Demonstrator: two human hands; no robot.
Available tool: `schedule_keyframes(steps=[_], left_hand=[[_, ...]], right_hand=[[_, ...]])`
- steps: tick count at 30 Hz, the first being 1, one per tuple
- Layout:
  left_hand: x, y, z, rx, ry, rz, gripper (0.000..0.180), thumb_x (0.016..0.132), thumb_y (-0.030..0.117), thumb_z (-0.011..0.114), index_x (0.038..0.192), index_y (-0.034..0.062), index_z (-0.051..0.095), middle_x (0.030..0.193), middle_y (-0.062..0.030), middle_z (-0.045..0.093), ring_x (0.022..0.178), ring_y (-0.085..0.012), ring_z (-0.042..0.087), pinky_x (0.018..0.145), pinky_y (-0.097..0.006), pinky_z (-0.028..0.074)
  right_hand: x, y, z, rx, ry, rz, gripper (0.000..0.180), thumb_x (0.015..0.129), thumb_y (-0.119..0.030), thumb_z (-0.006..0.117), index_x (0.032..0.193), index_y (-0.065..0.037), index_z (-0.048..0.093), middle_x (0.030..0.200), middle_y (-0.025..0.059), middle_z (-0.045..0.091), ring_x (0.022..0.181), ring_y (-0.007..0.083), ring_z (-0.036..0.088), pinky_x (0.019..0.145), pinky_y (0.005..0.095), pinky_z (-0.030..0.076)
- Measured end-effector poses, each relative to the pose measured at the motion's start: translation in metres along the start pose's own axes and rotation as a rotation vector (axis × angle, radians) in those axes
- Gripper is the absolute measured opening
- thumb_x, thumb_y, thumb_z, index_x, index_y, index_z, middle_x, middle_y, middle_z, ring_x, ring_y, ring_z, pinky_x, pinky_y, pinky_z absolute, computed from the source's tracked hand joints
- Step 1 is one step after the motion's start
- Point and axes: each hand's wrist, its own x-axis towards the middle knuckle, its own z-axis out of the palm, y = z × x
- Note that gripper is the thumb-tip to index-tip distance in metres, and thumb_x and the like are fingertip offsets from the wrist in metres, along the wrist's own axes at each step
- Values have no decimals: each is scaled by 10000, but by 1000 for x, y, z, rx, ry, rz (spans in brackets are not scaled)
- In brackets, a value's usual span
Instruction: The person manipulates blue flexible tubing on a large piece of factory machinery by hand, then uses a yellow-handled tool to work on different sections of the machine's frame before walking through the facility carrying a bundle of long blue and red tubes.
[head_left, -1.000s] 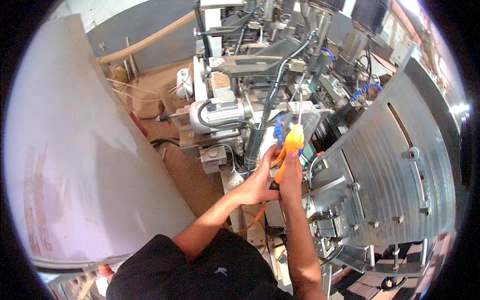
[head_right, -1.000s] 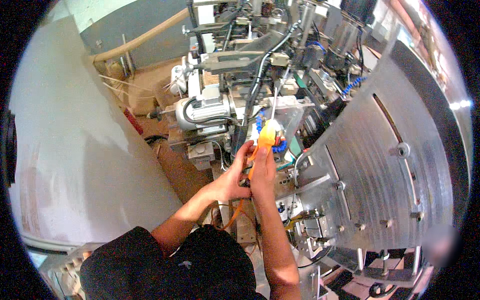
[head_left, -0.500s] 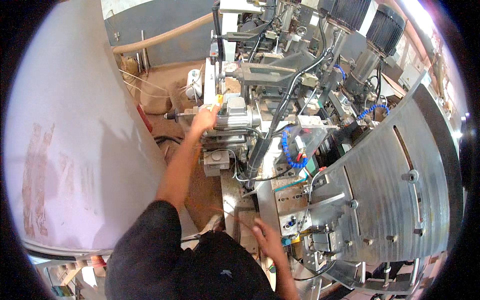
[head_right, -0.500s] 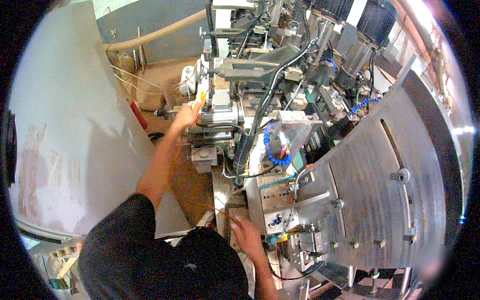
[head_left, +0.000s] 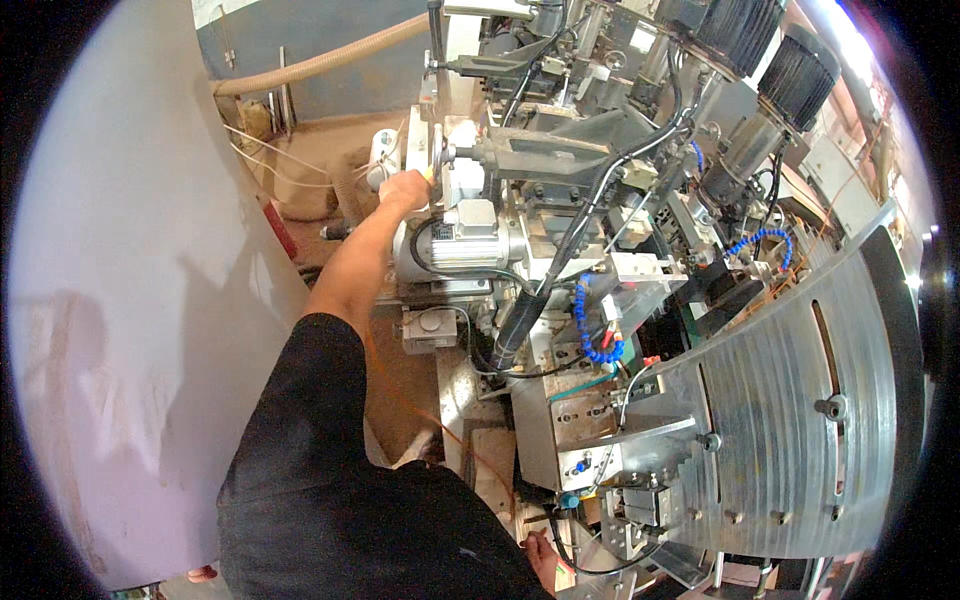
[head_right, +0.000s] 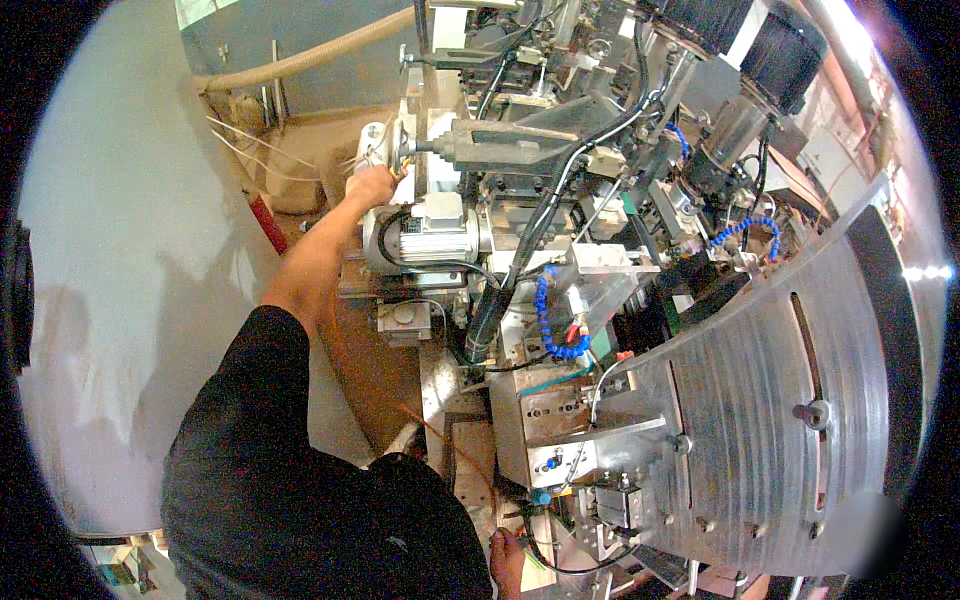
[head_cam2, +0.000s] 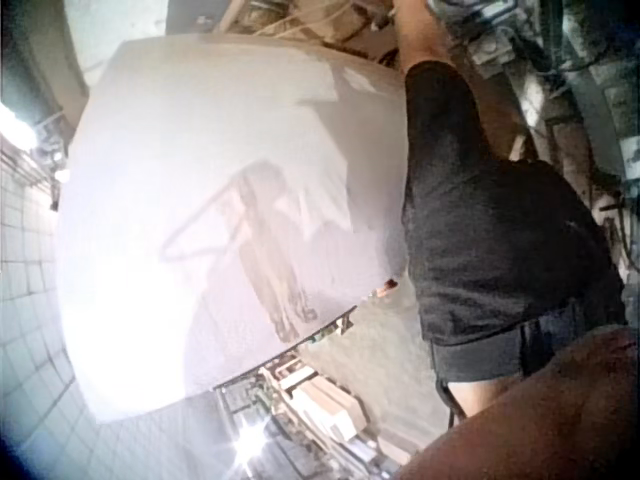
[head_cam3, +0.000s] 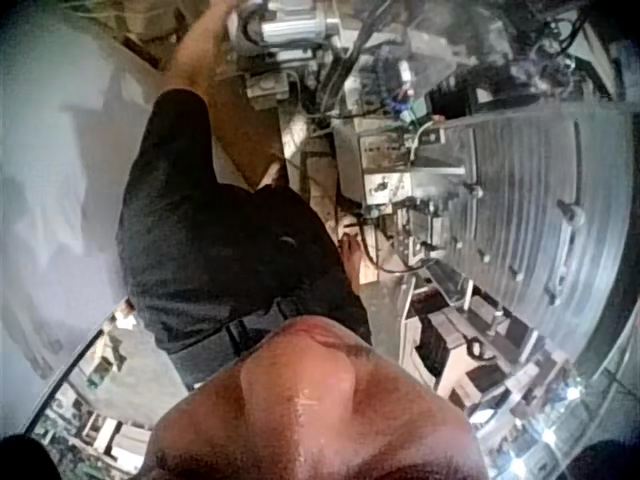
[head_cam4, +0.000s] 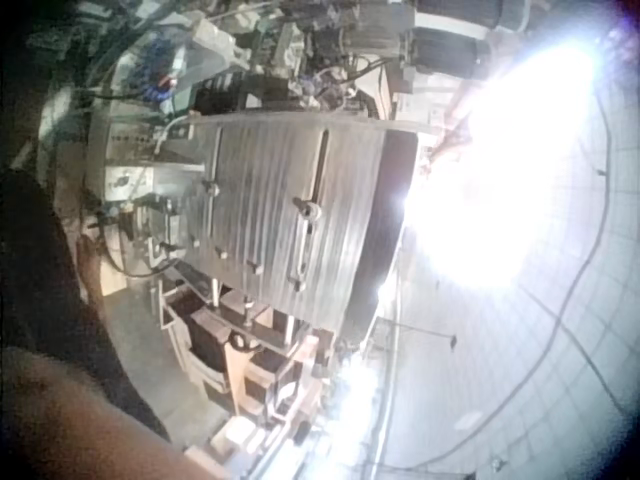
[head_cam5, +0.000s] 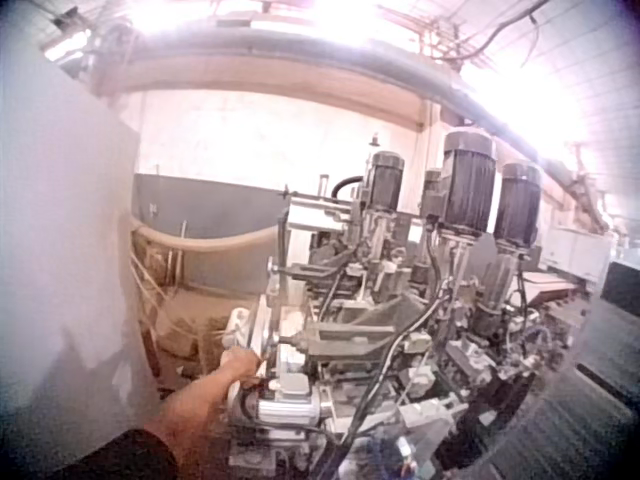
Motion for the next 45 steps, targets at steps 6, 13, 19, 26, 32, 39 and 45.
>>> schedule_keyframes(steps=[6, 13, 19, 26, 32, 39, 45], left_hand=[[2, 6, -6, -24, 13, -38, 582, 943, 563, 445, 1108, 56, 679, 1101, -165, 681, 1067, -319, 640, 884, -436, 503], [11, 1, 7, -265, -303, 96, 689, 918, 631, 432, 810, -3, 680, 731, -121, 665, 720, -257, 653, 726, -411, 508], [2, 39, 8, -246, -398, 203, 750, 936, 655, 361, 662, 9, 626, 595, -93, 605, 544, -219, 593, 600, -392, 490], [-37, 81, -3, 9, -301, 224, 755, 948, 629, 356, 633, 13, 659, 595, -95, 629, 617, -239, 635, 692, -397, 495], [-100, 124, -25, 256, -110, 210, 594, 899, 602, 457, 915, 72, 726, 948, -103, 709, 946, -252, 674, 822, -390, 504], [-148, 152, -33, 336, -79, 235, 584, 891, 566, 479, 1137, 76, 681, 1149, -123, 677, 1083, -289, 639, 915, -402, 481], [-131, 130, -2, 100, -33, 180, 689, 918, 611, 402, 1099, 0, 662, 1155, -215, 648, 1086, -373, 616, 923, -464, 467]], right_hand=[[5, 20, 8, -87, -21, -16, 379, 983, -322, 509, 1101, 20, 625, 795, 136, 656, 671, 229, 605, 639, 341, 483], [-7, 20, 9, -18, -7, 41, 366, 977, -313, 512, 1096, 15, 622, 795, 176, 652, 735, 297, 644, 677, 375, 489], [-14, 44, 7, -76, -3, -47, 415, 975, -360, 476, 1072, 18, 619, 799, 199, 637, 777, 345, 639, 703, 401, 481], [-26, 99, 12, -32, 57, -59, 435, 968, -380, 483, 1094, 7, 637, 870, 214, 660, 841, 377, 638, 774, 439, 488], [-58, 107, -4, 40, 106, -53, 442, 974, -373, 486, 1106, 21, 636, 915, 233, 667, 885, 388, 643, 789, 436, 491], [-82, 165, 3, -37, 302, -146, 410, 985, -385, 481, 915, 5, 586, 758, 174, 571, 737, 253, 565, 678, 383, 437], [-105, 182, 3, 109, 299, -114, 393, 996, -345, 461, 878, 17, 561, 708, 143, 495, 700, 211, 493, 652, 374, 414]])
